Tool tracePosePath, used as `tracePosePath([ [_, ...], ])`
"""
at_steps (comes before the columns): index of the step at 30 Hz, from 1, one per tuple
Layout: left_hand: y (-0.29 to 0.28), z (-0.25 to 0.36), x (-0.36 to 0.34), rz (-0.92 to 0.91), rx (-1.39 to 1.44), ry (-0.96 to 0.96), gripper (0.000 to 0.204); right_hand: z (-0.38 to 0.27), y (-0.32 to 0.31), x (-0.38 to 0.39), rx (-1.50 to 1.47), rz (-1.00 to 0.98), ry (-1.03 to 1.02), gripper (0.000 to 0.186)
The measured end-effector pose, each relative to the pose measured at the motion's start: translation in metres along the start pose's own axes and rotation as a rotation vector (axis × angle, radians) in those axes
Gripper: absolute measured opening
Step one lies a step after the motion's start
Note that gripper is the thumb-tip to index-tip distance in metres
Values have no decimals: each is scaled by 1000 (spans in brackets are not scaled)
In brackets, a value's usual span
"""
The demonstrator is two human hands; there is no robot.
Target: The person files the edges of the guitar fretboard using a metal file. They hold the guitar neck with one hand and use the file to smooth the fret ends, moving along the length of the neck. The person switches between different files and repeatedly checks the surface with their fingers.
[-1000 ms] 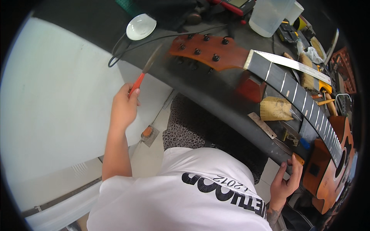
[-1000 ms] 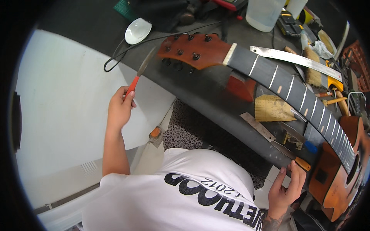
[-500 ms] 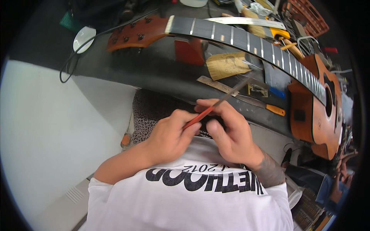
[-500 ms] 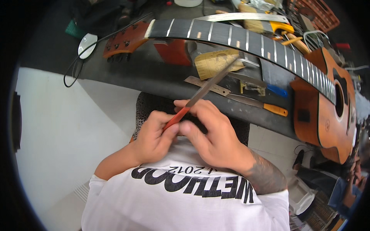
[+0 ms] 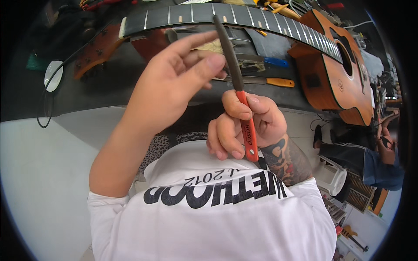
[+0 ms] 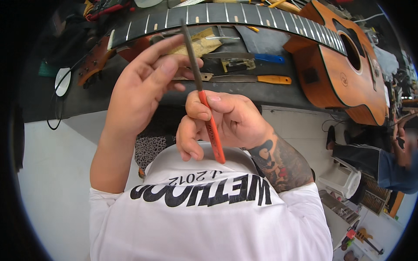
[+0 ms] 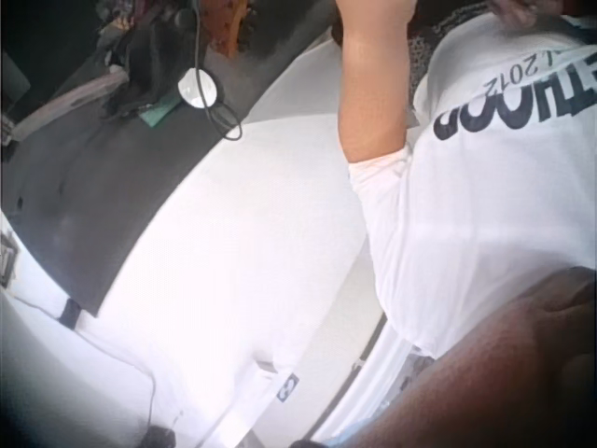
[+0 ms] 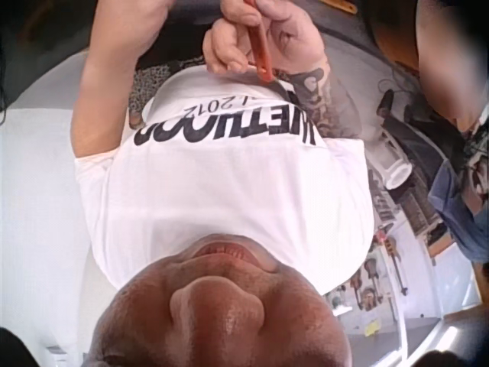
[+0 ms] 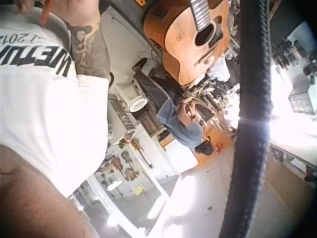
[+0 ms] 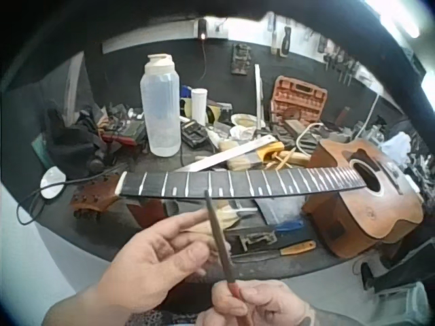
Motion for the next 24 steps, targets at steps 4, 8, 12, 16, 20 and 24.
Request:
tracePosePath([
  [4, 5, -10, -16, -64, 177, -60, 43, 0, 0, -5, -55, -5, -30, 40],
  [8, 7, -6, -16, -14, 105, -7, 34, -2, -4, -4, -61, -27, -53, 52],
  [12, 7, -3, -16, 38, 97, 14, 31, -7, -4, 2, 5, 52, -3, 71],
  [16, 8, -1, -14, 67, 81, 41, 29, -11, -2, 3, 27, 65, 4, 78],
  [20, 4, 1, -9, 92, 26, 114, 28, -21, 4, 7, 304, 232, 139, 80],
  [24, 8, 8, 5, 119, 113, 199, 29, -52, 25, 10, 1195, 459, 259, 38],
])
Point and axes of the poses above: each hand's wrist, its own x-axis away from the middle knuckle, its own y-axis out of the palm, z = x × y, the point moved 3 cm from there along -x, towards the middle knuckle, and after that the axes turned 13 degrees about x, right-handed, at the moved point
